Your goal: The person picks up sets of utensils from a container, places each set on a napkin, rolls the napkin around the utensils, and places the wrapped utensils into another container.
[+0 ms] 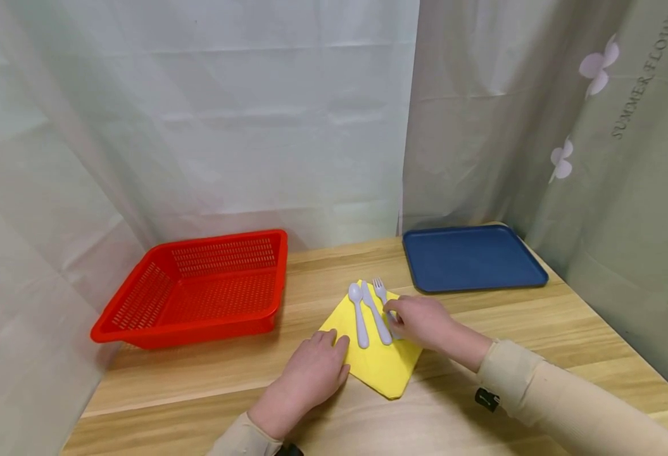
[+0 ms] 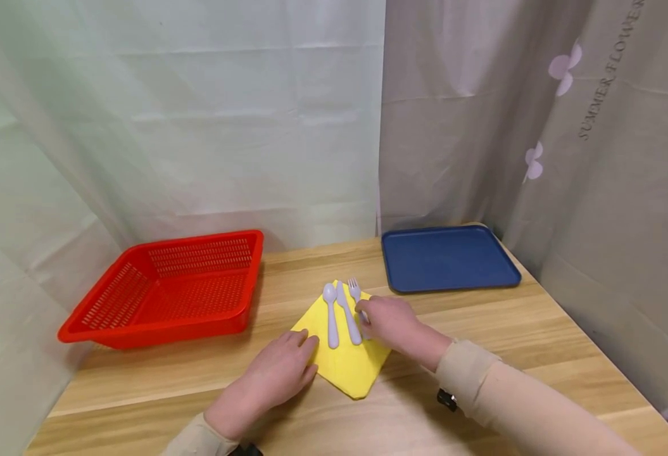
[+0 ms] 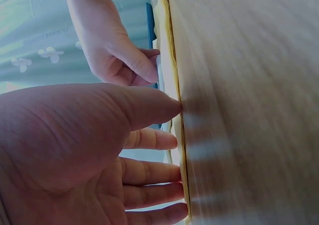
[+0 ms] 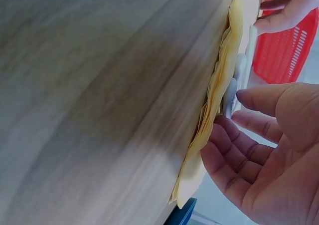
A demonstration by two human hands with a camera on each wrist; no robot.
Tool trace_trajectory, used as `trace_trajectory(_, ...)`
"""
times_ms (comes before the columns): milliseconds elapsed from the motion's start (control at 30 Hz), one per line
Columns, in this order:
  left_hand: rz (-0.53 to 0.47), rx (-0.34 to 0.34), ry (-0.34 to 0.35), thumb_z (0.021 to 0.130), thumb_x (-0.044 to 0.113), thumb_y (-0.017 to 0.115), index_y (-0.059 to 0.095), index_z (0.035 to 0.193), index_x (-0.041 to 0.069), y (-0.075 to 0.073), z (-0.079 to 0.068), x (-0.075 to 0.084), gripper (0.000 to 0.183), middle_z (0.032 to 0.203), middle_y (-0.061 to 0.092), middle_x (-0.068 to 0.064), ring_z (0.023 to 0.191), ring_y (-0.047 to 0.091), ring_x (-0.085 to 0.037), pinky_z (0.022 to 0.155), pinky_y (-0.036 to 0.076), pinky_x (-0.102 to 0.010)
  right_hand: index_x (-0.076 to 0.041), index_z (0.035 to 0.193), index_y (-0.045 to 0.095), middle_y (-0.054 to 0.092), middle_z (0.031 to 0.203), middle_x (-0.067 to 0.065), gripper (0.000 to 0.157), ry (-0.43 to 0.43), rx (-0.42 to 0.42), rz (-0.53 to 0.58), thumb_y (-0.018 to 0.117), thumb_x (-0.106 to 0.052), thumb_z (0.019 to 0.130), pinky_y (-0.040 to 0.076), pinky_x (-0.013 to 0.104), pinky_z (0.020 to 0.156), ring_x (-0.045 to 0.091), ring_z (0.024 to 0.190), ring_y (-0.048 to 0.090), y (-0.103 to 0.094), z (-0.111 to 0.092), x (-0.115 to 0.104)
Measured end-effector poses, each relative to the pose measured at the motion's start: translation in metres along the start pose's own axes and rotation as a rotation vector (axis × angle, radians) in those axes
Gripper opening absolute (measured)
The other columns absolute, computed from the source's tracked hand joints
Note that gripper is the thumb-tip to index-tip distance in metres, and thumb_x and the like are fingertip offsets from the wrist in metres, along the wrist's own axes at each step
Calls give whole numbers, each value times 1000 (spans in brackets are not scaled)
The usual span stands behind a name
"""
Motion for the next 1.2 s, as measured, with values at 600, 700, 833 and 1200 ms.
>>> trace_trajectory(600,-12,-24,-14,99,30,82,70,130,2,0,0,0,44,128,71,-22,118,69,-38,94,61,-53,-15,126,78,58,82,-6,34,15,-65,21,89,-22,95,47,35,63,12,71,53,7,0,-3)
trace_trajectory(700,-12,-20,-10,99,30,82,70,130,2,0,0,0,44,128,71,-22,118,69,-37,93,61,-53,-15,127,78,56,81,-6,34,21,-69,21,89,-22,95,46,35,63,13,71,52,7,0,-3)
trace_trajectory(833,-15,-22,-7,99,29,82,69,130,1,0,0,0,43,127,71,-22,116,68,-37,94,61,-53,-15,127,77,55,79,-6,34,21,-75,18,88,-23,96,45,34,62,13,69,51,8,-1,-4)
trace_trajectory(1200,-16,-39,-12,101,29,79,68,132,1,1,1,-1,43,129,70,-22,118,68,-37,95,61,-53,-13,127,77,54,78,-6,32,5,-65,28,85,-23,98,44,34,61,14,69,51,8,-1,-4)
Point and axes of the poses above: each hand's wrist, its own z-axis towards the middle knuckle, its own y-axis out of the palm, x = y × z, the point moved 5 cm from there along z, towards the middle knuckle
